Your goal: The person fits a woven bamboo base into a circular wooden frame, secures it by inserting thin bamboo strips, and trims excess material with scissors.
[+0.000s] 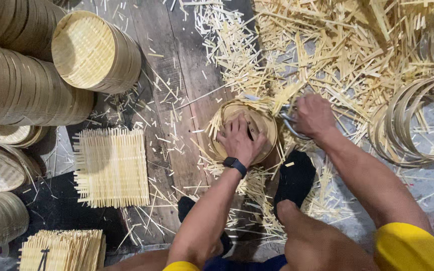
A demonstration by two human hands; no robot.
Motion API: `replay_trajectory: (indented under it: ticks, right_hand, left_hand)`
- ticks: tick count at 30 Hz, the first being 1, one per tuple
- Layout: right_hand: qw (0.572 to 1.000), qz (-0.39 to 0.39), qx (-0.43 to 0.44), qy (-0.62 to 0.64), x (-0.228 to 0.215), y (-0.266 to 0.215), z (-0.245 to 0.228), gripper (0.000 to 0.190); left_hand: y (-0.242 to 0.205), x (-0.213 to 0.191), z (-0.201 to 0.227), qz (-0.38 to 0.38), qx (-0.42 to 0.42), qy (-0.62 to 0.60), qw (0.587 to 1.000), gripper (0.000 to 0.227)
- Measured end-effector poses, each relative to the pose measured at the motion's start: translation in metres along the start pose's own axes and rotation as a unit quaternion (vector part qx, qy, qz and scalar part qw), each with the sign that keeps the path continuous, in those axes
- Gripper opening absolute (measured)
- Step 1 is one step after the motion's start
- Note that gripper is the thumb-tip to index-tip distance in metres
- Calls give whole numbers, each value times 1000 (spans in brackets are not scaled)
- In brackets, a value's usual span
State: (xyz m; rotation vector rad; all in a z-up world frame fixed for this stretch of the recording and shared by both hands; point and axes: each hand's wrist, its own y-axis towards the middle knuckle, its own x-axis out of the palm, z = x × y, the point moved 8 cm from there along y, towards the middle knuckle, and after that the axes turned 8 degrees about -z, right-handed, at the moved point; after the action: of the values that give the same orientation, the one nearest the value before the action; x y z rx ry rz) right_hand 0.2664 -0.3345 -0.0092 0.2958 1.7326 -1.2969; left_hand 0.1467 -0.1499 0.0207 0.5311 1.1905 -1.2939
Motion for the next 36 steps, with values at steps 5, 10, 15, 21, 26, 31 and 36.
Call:
replay_trajectory:
  ticks: [5,10,15,21,26,31,36]
  right_hand:
    - [999,17,-24,-24,12,-1,23,57]
    - [996,40,-23,-76,2,4,-9,63]
    - [997,9,-51,-64,-3,-2,12,76]
    - [999,-17,-23,-15,5,17,-6,41]
    - [995,64,-71,27,-11,-1,12,35]
    - [998,-9,-30,-63,-13,-3,-15,47]
    - [985,-157,-3,65,24,12,13,34]
  left_hand:
    - [-5,-14,4,-17,100,-2,995,89]
    - [-5,-26,11,-39,160,0,986,83]
    - [-3,-29,10,-110,218,32,969,78]
    - [-10,-23,14,-151,304,83,937,83]
    - [-27,-49,2,115,93,-82,986,85]
    - [-16,-6,-13,29,-224,-105,968,125]
    - [-12,-21,-19,6,-104,-86,991,125]
